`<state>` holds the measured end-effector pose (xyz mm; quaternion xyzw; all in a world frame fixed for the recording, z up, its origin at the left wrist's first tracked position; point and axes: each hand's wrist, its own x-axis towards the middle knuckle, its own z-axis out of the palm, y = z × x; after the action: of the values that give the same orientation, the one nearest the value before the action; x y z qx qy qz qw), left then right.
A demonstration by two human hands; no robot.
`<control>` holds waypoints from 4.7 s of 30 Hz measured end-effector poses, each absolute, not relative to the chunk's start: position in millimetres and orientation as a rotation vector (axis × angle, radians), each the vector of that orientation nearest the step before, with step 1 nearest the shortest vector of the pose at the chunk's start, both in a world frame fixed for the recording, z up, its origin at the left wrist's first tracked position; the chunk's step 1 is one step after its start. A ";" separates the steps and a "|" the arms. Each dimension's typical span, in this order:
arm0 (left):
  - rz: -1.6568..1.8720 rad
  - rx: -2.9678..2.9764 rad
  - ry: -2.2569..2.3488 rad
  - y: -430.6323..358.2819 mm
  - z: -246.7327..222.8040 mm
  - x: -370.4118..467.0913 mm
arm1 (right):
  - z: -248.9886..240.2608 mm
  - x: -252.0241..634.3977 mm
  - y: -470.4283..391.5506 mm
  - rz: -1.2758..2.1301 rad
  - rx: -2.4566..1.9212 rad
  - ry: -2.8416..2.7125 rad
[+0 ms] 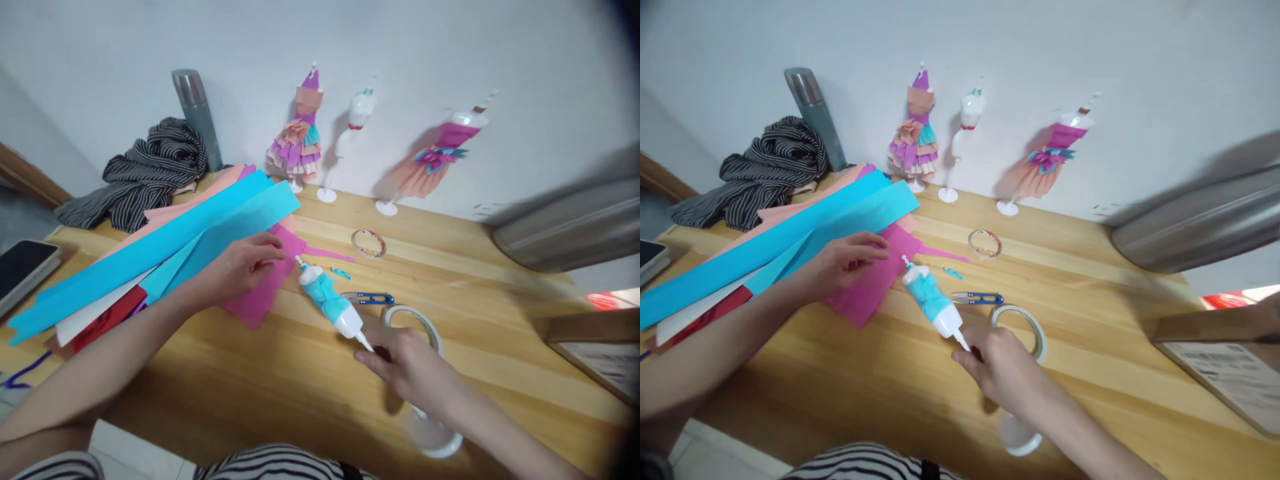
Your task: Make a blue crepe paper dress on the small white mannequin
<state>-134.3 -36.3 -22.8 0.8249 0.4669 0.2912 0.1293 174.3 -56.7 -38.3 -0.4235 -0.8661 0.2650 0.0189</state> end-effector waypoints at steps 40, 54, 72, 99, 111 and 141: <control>2.085 2.991 1.261 -22.2 25.0 -40.7 | -32.0 124.9 -35.6 1.616 -1.019 -1.851; 2.172 2.931 1.201 -16.6 15.5 -42.4 | -37.6 121.8 -39.5 1.513 -1.018 -1.925; 2.072 2.835 1.115 -22.4 14.7 -37.2 | -34.9 119.3 -48.0 1.693 -1.077 -1.826; 2.120 2.780 1.323 -13.0 5.9 -39.6 | -36.1 114.1 -50.2 1.788 -1.102 -1.683; 2.016 2.745 1.466 -10.2 1.9 -35.9 | -34.0 112.0 -51.9 1.747 -1.194 -1.694; 1.964 2.287 1.445 -13.4 -6.3 -28.8 | -39.1 112.6 -51.4 1.757 -1.183 -1.668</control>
<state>-28.8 -13.4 -6.3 0.6806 0.4301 0.5845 -0.1002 112.6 -51.4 -39.1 -0.4278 -0.6033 0.6357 0.2211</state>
